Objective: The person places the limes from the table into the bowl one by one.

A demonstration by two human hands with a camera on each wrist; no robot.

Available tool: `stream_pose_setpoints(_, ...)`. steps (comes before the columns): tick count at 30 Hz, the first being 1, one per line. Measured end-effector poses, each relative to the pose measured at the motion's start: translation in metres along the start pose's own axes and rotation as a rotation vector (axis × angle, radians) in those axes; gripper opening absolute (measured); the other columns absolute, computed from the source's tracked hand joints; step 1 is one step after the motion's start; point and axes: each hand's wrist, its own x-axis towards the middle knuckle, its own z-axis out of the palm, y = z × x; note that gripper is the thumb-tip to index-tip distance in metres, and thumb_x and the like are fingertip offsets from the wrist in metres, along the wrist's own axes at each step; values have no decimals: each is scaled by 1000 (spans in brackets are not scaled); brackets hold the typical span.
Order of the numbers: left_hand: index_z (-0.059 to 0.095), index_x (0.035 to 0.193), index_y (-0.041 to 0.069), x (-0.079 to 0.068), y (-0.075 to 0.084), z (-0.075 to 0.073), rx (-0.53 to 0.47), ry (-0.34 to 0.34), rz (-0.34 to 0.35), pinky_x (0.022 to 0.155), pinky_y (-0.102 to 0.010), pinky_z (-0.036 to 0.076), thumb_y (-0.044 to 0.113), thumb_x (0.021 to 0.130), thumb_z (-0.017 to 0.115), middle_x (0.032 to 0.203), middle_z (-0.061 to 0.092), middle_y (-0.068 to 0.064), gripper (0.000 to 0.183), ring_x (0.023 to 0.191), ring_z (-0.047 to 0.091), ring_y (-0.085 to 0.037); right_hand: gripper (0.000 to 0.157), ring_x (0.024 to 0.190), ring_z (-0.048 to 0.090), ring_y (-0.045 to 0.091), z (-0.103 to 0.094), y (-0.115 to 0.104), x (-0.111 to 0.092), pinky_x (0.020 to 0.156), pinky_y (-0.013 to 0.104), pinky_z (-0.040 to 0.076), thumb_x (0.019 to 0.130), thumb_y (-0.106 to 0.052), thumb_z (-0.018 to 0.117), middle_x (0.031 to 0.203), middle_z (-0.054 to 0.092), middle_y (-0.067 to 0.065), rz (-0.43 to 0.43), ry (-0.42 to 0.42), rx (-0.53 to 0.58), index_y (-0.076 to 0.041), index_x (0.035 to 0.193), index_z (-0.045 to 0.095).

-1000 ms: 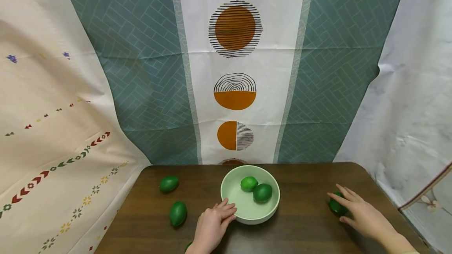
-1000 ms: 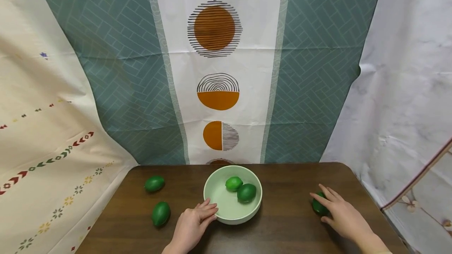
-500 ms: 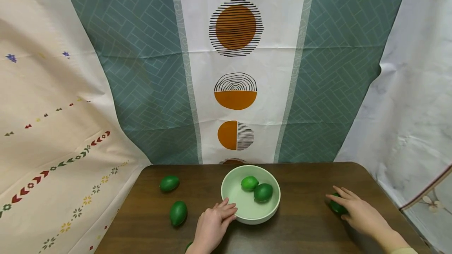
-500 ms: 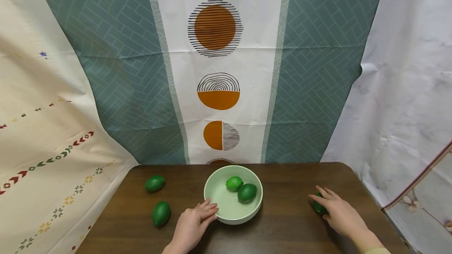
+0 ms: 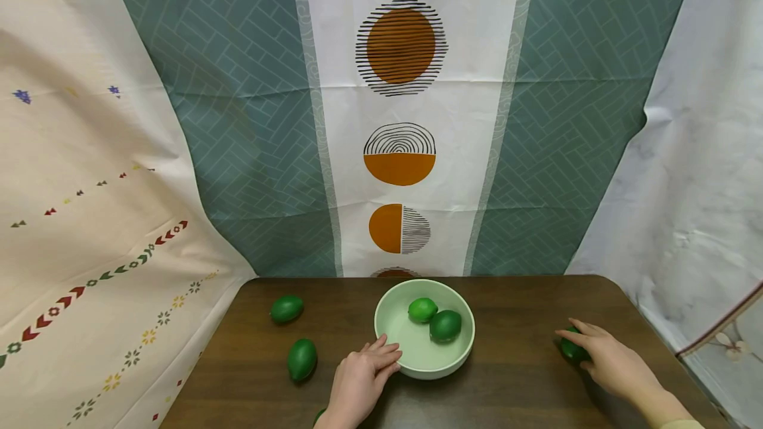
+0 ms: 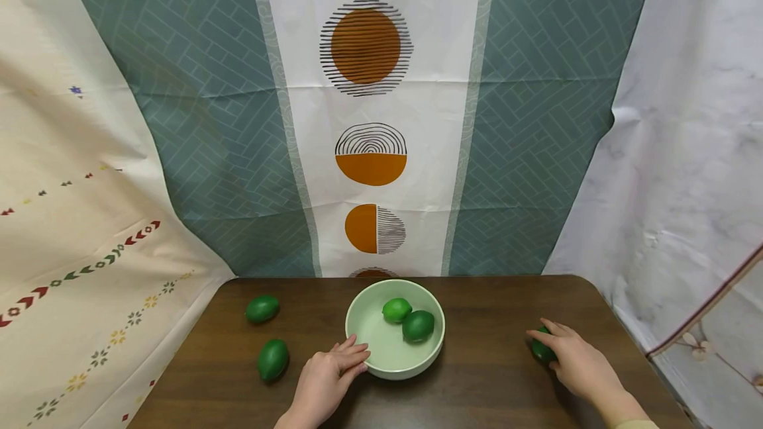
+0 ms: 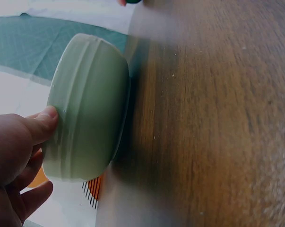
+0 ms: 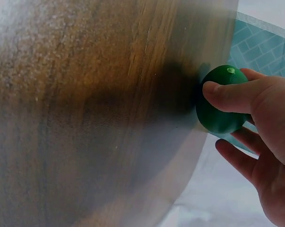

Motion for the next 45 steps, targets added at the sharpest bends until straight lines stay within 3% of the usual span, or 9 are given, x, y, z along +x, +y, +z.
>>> stream_pose_setpoints(7,85,119,18,-1,0,0,3,0,4,101,-52,58,22,93,84,123,76,11,26,127,68,-16,68,121,64,53,0,0,-1,80,59,62,68,2,96,141,63,29,8,8,-2,-7,133,75)
stream_pose_setpoints(34,86,117,17,-2,-1,1,9,43,56,97,-54,61,22,92,85,121,78,9,25,123,71,-21,68,112,68,52,-2,-5,-2,78,62,61,74,-12,97,133,67,30,31,34,9,-8,137,72)
stream_pose_setpoints(45,86,118,17,-1,-1,-1,-8,15,27,101,-53,58,22,93,84,122,77,10,25,126,69,-19,62,95,74,29,-7,-21,7,72,49,61,78,-21,97,112,76,9,36,93,57,-8,130,68)
